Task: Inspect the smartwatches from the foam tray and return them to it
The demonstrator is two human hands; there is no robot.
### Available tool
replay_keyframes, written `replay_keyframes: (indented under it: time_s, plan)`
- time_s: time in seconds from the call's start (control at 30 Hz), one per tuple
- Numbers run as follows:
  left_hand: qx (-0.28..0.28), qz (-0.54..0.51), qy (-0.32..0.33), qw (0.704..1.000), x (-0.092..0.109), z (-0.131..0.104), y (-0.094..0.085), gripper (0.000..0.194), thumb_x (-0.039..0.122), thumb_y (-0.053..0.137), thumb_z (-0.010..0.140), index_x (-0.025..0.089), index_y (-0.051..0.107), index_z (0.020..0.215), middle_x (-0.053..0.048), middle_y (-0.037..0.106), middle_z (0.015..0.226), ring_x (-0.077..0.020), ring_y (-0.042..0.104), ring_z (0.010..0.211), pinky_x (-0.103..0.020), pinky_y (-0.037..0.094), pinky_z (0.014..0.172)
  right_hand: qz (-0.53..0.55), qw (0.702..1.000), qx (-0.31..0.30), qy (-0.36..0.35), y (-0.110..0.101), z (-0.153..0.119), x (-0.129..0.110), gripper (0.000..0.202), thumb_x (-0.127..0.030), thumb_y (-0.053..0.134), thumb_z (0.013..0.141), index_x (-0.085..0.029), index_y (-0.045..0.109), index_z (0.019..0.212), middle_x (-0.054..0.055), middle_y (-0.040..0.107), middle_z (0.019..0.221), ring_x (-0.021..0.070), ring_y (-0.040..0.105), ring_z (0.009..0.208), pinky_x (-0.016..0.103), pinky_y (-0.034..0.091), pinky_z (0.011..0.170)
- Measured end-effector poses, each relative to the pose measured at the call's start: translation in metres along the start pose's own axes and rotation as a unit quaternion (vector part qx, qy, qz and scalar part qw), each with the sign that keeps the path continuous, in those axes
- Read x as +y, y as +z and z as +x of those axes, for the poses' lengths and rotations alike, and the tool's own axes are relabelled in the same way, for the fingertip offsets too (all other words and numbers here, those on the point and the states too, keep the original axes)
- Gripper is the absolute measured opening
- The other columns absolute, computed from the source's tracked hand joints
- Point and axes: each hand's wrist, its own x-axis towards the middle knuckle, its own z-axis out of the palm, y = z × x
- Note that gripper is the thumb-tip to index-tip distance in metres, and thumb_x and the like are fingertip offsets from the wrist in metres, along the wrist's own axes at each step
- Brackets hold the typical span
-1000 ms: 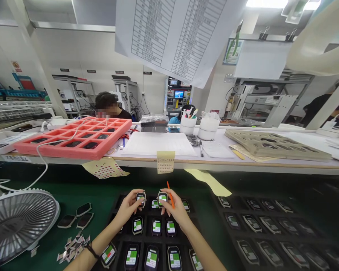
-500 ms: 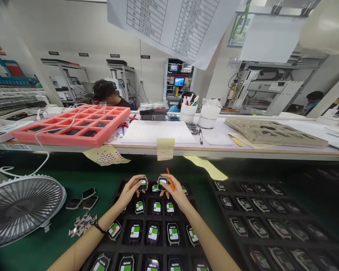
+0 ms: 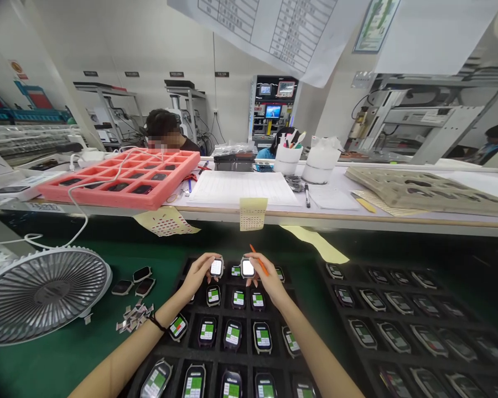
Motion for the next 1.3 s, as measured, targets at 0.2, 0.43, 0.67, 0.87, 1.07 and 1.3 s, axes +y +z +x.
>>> replay_keyframes:
  time_s: [0.2, 0.43, 0.67, 0.87, 1.07, 1.3]
  plan:
    - [-0.022, -0.024, 0.015, 0.999, -0.003, 0.000, 0.002, 0.039, 0.044, 0.055, 0.082, 0.016, 0.055, 0.110, -0.006, 0.062, 0.089, -0.0145, 0.062, 0.062, -0.020, 0.041, 0.043, 0.002, 1.000, -0.025, 0.004, 0.001, 0.001, 0.001, 0.040, -0.043, 0.061, 0.080, -0.023, 0.053, 0.114, 0.008, 0.058, 0.101, 0.0168, 0.064, 0.063, 0.023, 0.041, 0.040]
    - [-0.019, -0.028, 0.019, 0.999, -0.003, 0.000, 0.004, 0.054, 0.034, 0.066, 0.074, 0.018, 0.046, 0.121, -0.012, 0.057, 0.110, -0.0173, 0.064, 0.076, -0.018, 0.041, 0.047, -0.016, 0.999, -0.039, -0.006, 0.000, 0.000, 0.000, 0.046, -0.035, 0.068, 0.076, -0.025, 0.050, 0.117, 0.008, 0.056, 0.106, 0.0179, 0.065, 0.069, 0.023, 0.044, 0.042]
    - [0.001, 0.004, 0.007, 1.000, 0.002, 0.000, 0.002, 0.037, 0.046, 0.058, 0.079, 0.016, 0.059, 0.101, -0.003, 0.061, 0.078, -0.0104, 0.057, 0.052, -0.018, 0.038, 0.041, -0.011, 1.000, 0.001, 0.000, 0.001, -0.002, -0.004, 0.032, -0.044, 0.061, 0.080, -0.020, 0.058, 0.100, 0.002, 0.060, 0.080, 0.0126, 0.060, 0.048, 0.022, 0.037, 0.036]
    - [-0.002, -0.004, -0.028, 1.000, 0.003, -0.002, 0.003, 0.040, 0.054, 0.061, 0.075, 0.016, 0.060, 0.087, 0.000, 0.057, 0.067, -0.0088, 0.050, 0.048, -0.018, 0.041, 0.039, -0.026, 0.999, 0.029, 0.005, -0.001, 0.000, -0.002, 0.030, -0.046, 0.064, 0.077, -0.020, 0.059, 0.090, -0.001, 0.060, 0.070, 0.0088, 0.051, 0.038, 0.021, 0.030, 0.033]
    - [-0.026, -0.003, 0.006, 1.000, 0.002, -0.001, 0.003, 0.041, 0.045, 0.065, 0.074, 0.016, 0.056, 0.102, -0.004, 0.060, 0.082, -0.0109, 0.056, 0.057, -0.019, 0.040, 0.044, -0.019, 1.000, -0.010, -0.006, -0.002, 0.001, 0.003, 0.035, -0.041, 0.065, 0.077, -0.022, 0.056, 0.105, 0.001, 0.061, 0.081, 0.0111, 0.058, 0.048, 0.021, 0.035, 0.037]
    - [-0.029, 0.021, 0.011, 0.999, 0.008, -0.004, 0.004, 0.050, 0.039, 0.069, 0.071, 0.018, 0.050, 0.112, -0.007, 0.060, 0.095, -0.0177, 0.060, 0.079, -0.027, 0.049, 0.066, -0.014, 1.000, -0.020, 0.000, -0.002, 0.002, 0.005, 0.050, -0.036, 0.073, 0.070, -0.024, 0.053, 0.114, 0.003, 0.060, 0.088, 0.0142, 0.061, 0.059, 0.020, 0.036, 0.037]
